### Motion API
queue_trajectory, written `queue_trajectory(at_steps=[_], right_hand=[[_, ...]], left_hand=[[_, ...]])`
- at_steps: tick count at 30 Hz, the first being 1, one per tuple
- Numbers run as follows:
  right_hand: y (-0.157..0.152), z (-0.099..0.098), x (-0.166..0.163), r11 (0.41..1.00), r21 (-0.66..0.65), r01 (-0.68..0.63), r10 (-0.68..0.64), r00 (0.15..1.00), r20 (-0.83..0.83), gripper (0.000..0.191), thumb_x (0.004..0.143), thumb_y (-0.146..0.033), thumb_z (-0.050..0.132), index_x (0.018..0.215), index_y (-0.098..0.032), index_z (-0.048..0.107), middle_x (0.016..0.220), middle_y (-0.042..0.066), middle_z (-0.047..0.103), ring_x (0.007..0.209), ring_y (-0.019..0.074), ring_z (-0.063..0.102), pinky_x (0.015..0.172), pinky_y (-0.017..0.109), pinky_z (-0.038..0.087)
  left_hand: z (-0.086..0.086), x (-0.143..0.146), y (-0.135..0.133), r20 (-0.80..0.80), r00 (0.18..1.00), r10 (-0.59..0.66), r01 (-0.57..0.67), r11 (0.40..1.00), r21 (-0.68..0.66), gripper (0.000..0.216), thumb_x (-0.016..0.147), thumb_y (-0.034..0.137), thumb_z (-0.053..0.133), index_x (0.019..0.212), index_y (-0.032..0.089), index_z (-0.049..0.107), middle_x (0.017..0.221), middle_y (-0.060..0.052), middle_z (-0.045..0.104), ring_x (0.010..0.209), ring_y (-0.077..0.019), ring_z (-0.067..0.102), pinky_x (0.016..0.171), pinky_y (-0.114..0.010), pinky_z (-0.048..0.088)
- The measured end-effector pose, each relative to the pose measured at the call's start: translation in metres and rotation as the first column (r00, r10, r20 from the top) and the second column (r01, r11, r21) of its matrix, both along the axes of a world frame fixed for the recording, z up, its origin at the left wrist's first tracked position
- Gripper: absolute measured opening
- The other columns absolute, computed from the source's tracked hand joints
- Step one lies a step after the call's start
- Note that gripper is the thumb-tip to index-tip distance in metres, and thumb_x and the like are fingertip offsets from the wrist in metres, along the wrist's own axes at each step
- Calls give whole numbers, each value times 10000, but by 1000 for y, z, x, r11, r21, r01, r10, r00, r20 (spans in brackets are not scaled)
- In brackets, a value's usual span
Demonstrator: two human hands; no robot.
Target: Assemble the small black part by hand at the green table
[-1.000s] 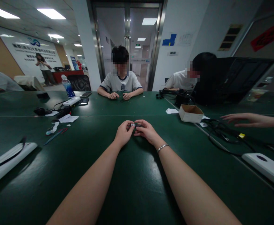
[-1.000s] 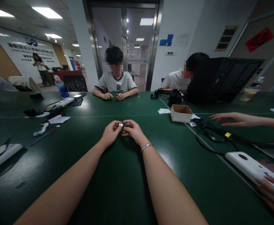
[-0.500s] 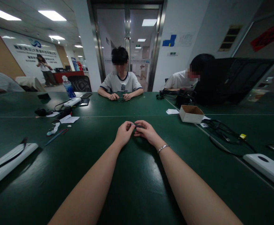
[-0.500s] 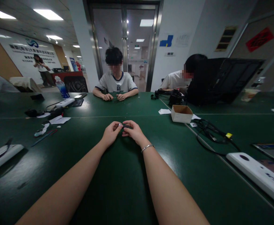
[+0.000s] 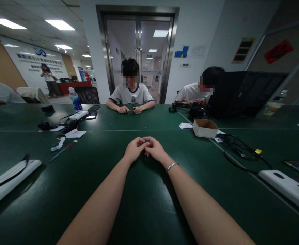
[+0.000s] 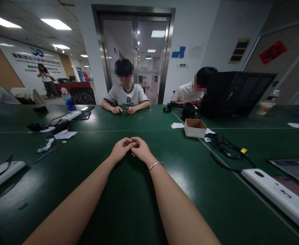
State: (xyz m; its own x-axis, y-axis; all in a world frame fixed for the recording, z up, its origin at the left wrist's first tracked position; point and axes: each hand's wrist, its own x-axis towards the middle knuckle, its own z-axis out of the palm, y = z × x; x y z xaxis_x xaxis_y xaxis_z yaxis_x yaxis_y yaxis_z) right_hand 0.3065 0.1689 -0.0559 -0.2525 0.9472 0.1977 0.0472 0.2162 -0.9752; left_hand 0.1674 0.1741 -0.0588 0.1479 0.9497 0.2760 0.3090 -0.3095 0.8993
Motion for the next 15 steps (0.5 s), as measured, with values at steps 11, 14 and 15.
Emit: queue_trajectory(at_steps=[11,14,15], right_hand=[[-47,7,35,984,-132,116,-108,992,62,435,646,-385,780,812,-202,422,610,-40,601,404,90,512,340,155,362],[-92,22,84,977,-164,137,-123,988,94,483,633,-491,786,812,-196,447,715,8,648,449,88,524,386,170,389],[-111,27,103,971,-182,157,-137,984,115,490,631,-518,785,798,-196,456,749,29,659,454,91,524,398,183,401]], left_hand=[[2,-5,7,324,944,59,-8,988,-156,451,894,503,364,895,120,602,845,-72,605,611,-105,557,553,-209,401],[4,-6,5,297,954,48,-3,989,-150,354,905,406,392,869,125,605,797,-52,596,628,-104,553,564,-202,405],[5,-7,4,296,954,54,-9,988,-151,331,908,379,391,867,127,603,778,-46,593,627,-105,551,564,-201,403]])
